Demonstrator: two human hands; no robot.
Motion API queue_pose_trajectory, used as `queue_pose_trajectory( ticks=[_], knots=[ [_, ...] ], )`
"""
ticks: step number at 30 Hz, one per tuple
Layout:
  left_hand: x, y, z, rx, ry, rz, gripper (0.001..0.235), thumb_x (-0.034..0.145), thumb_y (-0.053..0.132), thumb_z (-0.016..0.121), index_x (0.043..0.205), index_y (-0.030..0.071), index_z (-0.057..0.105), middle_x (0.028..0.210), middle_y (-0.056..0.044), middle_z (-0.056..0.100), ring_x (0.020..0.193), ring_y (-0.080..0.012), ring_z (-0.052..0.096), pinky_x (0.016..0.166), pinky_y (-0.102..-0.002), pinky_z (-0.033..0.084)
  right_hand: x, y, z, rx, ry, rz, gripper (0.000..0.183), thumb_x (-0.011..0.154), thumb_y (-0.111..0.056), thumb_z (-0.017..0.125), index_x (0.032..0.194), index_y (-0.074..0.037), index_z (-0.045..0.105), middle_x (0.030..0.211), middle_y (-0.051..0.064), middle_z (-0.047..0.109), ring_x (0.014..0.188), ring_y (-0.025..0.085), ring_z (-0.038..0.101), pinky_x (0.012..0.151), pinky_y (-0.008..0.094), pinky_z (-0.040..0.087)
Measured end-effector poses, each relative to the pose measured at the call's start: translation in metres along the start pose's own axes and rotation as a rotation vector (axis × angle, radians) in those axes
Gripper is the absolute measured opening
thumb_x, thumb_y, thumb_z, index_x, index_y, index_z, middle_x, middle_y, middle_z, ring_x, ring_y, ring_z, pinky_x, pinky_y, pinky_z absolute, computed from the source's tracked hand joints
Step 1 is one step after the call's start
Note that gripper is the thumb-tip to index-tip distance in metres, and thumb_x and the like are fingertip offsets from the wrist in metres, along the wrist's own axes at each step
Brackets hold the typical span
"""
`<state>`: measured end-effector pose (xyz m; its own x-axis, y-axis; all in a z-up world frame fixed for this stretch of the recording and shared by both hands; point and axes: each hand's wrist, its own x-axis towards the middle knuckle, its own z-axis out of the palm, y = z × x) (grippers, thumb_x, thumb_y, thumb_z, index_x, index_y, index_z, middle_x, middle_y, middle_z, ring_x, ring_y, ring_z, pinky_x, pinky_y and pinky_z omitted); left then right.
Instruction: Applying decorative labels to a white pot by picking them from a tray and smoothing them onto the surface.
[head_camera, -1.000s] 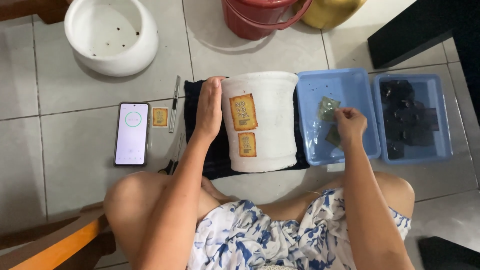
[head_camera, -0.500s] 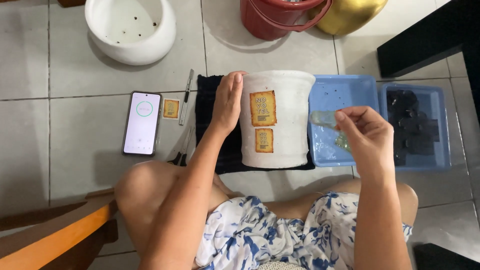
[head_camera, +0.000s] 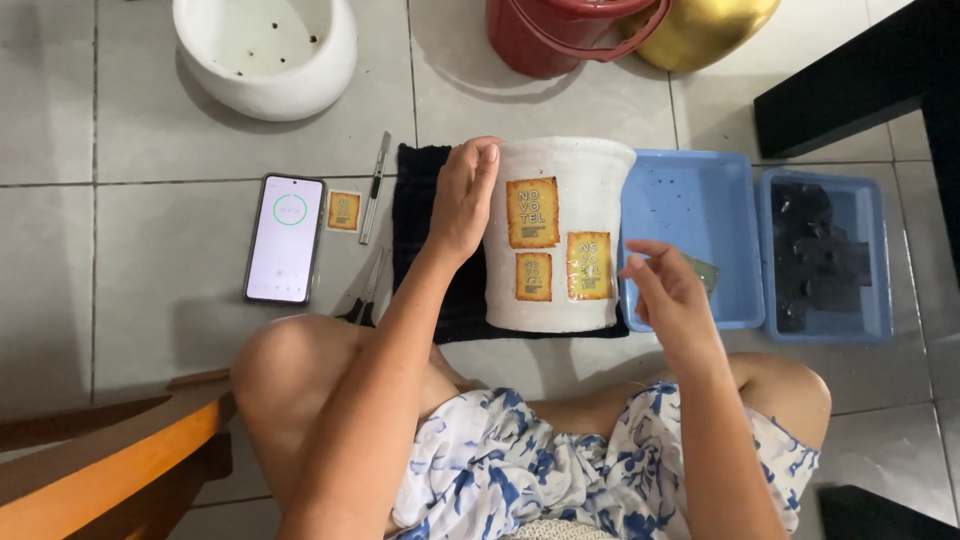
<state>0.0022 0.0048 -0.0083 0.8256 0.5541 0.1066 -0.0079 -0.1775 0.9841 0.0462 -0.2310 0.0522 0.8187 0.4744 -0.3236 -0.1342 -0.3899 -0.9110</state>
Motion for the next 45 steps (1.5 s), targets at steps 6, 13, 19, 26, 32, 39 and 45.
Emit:
queue_pose_trajectory(
  ticks=[6, 13, 19, 26, 32, 39, 45],
  knots=[
    [-0.003, 0.001, 0.0, -0.017, -0.025, 0.019, 0.052, 0.094, 0.054, 0.037, 0.118, 0.009, 0.049, 0.112, -0.02, 0.047, 0.109, -0.0358, 0.048, 0.097, -0.047, 0.034, -0.006, 0.004, 0.018, -0.473, 0.213, -0.714, 0.026, 0.093, -0.007, 0.052, 0.118, -0.008, 0.06, 0.117, 0.013, 0.053, 0.107, 0.024, 0.048, 0.093, 0.036, 0.037],
    [-0.005, 0.0, 0.0, -0.015, -0.039, 0.034, 0.051, 0.095, 0.052, 0.041, 0.123, 0.009, 0.045, 0.117, -0.019, 0.044, 0.115, -0.0371, 0.044, 0.102, -0.048, 0.03, 0.007, 0.021, 0.032, -0.448, 0.135, -0.739, 0.038, 0.094, -0.01, 0.055, 0.131, -0.019, 0.052, 0.148, 0.013, 0.027, 0.135, 0.031, 0.027, 0.108, 0.049, 0.022],
    [-0.006, -0.001, 0.001, -0.014, -0.038, 0.046, 0.048, 0.094, 0.049, 0.043, 0.122, 0.009, 0.046, 0.115, -0.018, 0.044, 0.116, -0.037, 0.044, 0.103, -0.048, 0.029, 0.011, 0.017, 0.033, -0.384, 0.127, -0.701, 0.04, 0.093, -0.009, 0.055, 0.131, -0.021, 0.051, 0.148, 0.012, 0.028, 0.135, 0.027, 0.028, 0.109, 0.048, 0.022],
    [-0.008, -0.001, 0.0, -0.018, -0.033, 0.051, 0.05, 0.093, 0.051, 0.044, 0.121, 0.011, 0.047, 0.114, -0.018, 0.046, 0.115, -0.0355, 0.046, 0.103, -0.048, 0.03, 0.021, 0.026, 0.025, -0.367, 0.108, -0.608, 0.037, 0.091, -0.012, 0.059, 0.126, -0.023, 0.057, 0.144, 0.01, 0.032, 0.133, 0.028, 0.032, 0.107, 0.047, 0.024],
    [-0.007, 0.002, 0.0, 0.019, -0.02, 0.045, 0.047, 0.095, 0.049, 0.041, 0.122, 0.012, 0.049, 0.114, -0.018, 0.048, 0.116, -0.0369, 0.046, 0.103, -0.045, 0.029, 0.02, 0.023, 0.021, -0.367, 0.058, -0.591, 0.038, 0.09, -0.012, 0.059, 0.127, -0.022, 0.055, 0.146, 0.01, 0.03, 0.134, 0.031, 0.031, 0.108, 0.048, 0.023],
    [0.003, -0.031, -0.013, 0.175, 0.118, -0.048, 0.05, 0.096, 0.047, 0.037, 0.121, 0.006, 0.049, 0.114, -0.02, 0.048, 0.112, -0.037, 0.047, 0.101, -0.046, 0.031, 0.008, 0.025, 0.02, -0.304, 0.044, -0.611, 0.044, 0.097, -0.011, 0.042, 0.14, -0.019, 0.039, 0.151, 0.009, 0.017, 0.138, 0.029, 0.021, 0.111, 0.05, 0.017],
    [0.003, -0.089, -0.039, 1.061, 0.402, -0.42, 0.037, 0.082, 0.013, 0.057, 0.118, 0.009, 0.046, 0.106, -0.012, 0.047, 0.102, -0.0327, 0.045, 0.085, -0.047, 0.034, -0.003, 0.028, 0.022, -0.244, 0.105, -0.607, 0.046, 0.1, -0.016, 0.033, 0.146, -0.02, 0.027, 0.154, 0.008, 0.008, 0.141, 0.027, 0.01, 0.113, 0.049, 0.01]
  ],
)
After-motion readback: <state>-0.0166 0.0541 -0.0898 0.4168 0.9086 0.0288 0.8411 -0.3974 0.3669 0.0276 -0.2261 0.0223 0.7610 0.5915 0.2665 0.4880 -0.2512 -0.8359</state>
